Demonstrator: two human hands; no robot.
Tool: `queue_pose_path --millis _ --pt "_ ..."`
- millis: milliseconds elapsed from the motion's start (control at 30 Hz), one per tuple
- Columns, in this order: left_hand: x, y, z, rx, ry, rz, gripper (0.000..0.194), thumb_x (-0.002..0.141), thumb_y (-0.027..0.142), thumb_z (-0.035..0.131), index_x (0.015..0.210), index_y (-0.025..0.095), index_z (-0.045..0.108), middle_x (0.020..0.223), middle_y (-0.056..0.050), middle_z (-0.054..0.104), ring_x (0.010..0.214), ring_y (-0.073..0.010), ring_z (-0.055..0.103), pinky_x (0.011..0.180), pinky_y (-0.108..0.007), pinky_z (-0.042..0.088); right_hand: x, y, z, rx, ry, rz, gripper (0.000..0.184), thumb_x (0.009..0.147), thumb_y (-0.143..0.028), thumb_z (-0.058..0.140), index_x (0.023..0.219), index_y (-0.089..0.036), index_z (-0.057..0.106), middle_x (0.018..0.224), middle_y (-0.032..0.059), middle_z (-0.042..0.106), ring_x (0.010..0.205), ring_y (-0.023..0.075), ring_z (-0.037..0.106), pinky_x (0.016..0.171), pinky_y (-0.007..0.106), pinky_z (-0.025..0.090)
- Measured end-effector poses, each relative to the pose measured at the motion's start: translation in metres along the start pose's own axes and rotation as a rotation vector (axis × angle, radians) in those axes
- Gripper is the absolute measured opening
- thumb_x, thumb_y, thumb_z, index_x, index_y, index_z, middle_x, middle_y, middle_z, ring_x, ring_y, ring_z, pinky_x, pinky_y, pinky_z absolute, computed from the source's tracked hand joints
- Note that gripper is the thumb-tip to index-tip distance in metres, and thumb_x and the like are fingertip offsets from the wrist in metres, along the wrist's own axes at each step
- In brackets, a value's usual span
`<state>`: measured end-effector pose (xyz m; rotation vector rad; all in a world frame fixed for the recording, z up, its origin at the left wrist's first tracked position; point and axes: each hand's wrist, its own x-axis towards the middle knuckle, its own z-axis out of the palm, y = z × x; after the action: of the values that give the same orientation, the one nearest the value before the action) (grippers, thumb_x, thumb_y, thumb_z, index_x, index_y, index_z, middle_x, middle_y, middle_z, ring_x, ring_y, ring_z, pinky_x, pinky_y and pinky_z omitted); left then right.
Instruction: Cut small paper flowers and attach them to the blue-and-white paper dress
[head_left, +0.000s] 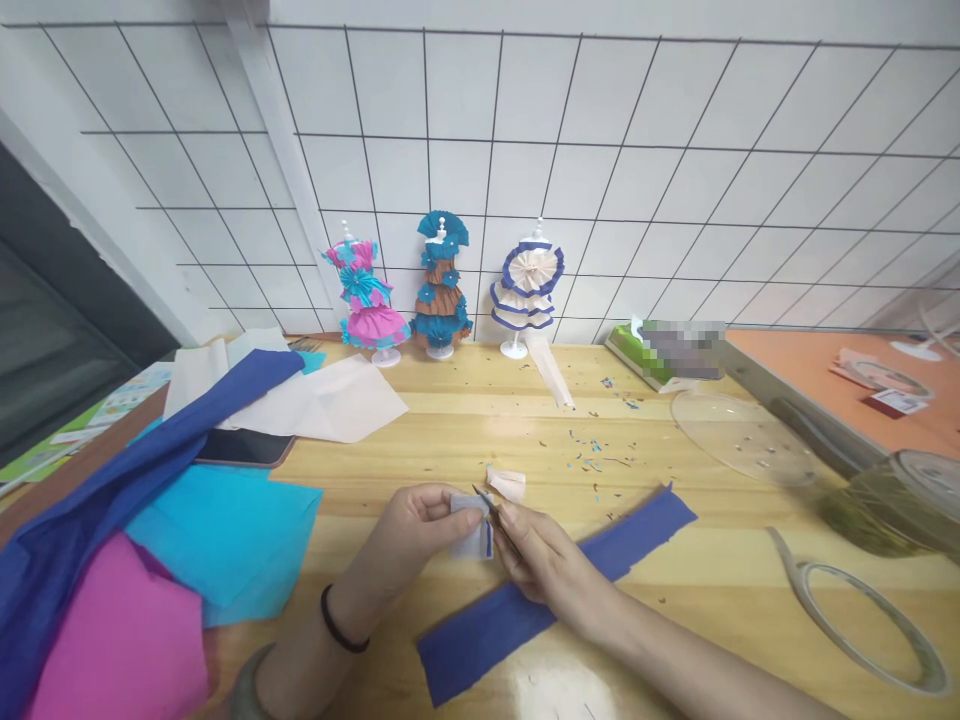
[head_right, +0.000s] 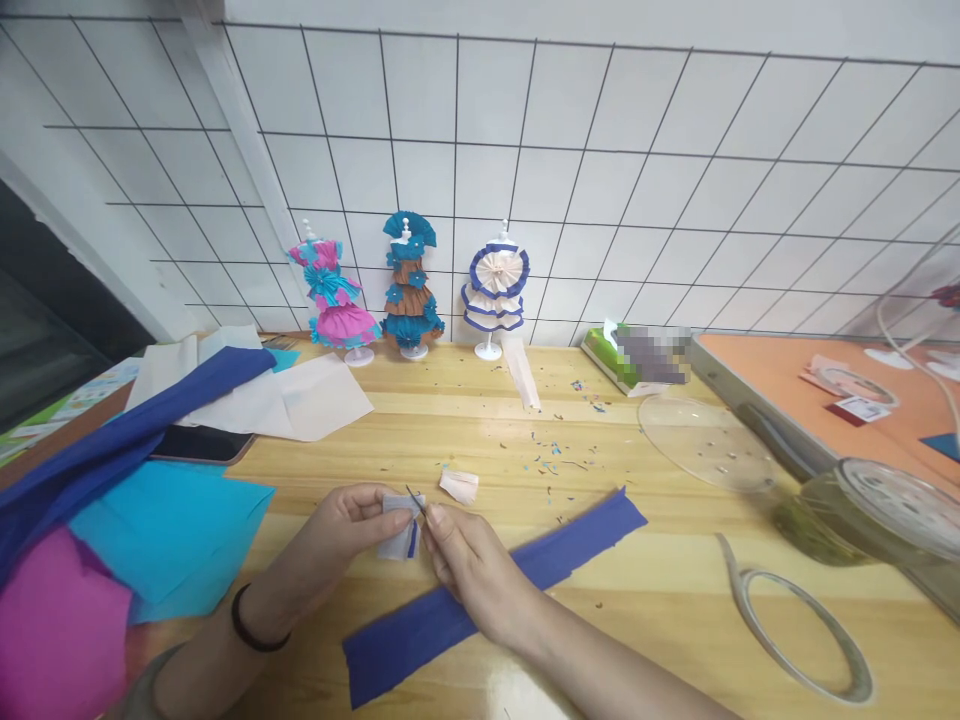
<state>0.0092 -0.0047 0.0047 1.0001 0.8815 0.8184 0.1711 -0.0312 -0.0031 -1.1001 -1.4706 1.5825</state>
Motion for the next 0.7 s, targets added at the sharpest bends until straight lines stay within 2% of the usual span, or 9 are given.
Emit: queue_pose_path --millis 400,700 --pt "0.0013 -0.0021 -0.0012 -0.034 -0.031 0.021 0.015 0.066 0.025 0.069 0.075 0.014 0.068 0.072 -0.003 0.070 0.068 -0.0134 0.059 0.066 -0.023 0.044 -0.0003 0.0006 0.0004 -0.001 -0.001 -0.027 0.044 0.090 -0.050 0.028 0.059 -0.018 0.036 0.045 -0.0077 0.027 0.040 0.0062 0.024 0.038 0.021 0.018" --pt "-0.0004 -0.0016 -0.0014 -0.033 -0.024 0.033 0.011 0.068 0.024 0.067 0.071 0.014 0.067 0.069 -0.001 0.068 0.064 -0.0108 0.057 0.064 -0.022 0.043 0.0000 -0.0013 -0.0001 -0.019 0.004 -0.034 0.044 0.089 -0.051 0.029 0.059 -0.019 0.035 0.047 -0.0073 0.028 0.042 0.0064 0.024 0.039 0.021 0.019"
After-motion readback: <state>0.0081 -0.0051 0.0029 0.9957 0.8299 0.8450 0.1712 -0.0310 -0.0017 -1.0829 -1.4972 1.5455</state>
